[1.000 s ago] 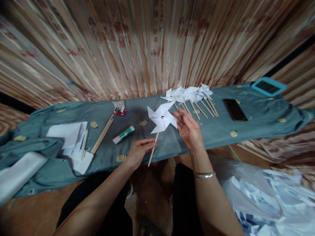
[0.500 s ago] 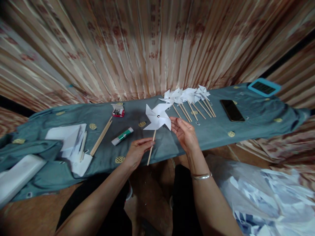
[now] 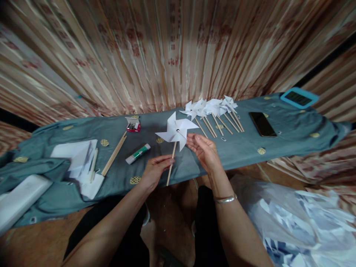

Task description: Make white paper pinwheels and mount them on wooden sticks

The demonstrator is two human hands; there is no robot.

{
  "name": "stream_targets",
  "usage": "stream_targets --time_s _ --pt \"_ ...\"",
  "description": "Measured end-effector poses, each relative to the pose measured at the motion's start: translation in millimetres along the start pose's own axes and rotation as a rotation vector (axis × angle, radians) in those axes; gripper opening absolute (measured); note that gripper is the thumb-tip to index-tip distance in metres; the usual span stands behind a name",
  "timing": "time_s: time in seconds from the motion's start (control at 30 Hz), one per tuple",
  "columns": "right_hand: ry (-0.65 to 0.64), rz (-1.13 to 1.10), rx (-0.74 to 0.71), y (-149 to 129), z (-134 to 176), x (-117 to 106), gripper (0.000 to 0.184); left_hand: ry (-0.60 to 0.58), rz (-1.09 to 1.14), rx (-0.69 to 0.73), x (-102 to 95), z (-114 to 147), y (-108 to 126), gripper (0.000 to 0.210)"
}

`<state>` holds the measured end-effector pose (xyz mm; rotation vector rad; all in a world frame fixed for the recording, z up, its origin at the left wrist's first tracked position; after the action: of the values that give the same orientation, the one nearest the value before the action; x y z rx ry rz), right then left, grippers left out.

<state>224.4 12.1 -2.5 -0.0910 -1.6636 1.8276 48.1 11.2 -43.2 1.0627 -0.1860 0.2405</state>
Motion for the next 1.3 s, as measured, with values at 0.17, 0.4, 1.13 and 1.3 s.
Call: stream_targets --time_s 0.17,0.4,1.13,1.3 --pt "-0.007 -0.051 0.043 1.5 1.2 3.1 0.031 -0.003 0.005 -0.005 0.0 0.9 -0.1 0.024" --pt "-0.007 -0.107 0.114 9.4 -0.9 5.2 0.036 -0.009 0.006 -0.028 2.1 0.6 -3.3 0.024" --pt "0.034 -0.069 0.097 15.7 -1.2 7.1 0.026 -0.031 -0.037 -0.018 4.3 3.7 -6.6 0.021" --pt "0.027 -0.055 0.098 15.6 -1.3 7.1 0.025 -0.032 -0.041 -0.011 4.1 4.1 -5.7 0.019"
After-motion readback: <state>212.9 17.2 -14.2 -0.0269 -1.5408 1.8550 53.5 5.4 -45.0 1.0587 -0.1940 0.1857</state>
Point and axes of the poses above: each hand's wrist, its own z-axis away from the middle knuckle, its own x-axis out of the palm, y = z × x, the point moved 6 cm from there along -z, towards the middle knuckle, and after that the axes turned 13 degrees about y, right-handed, at the moved point
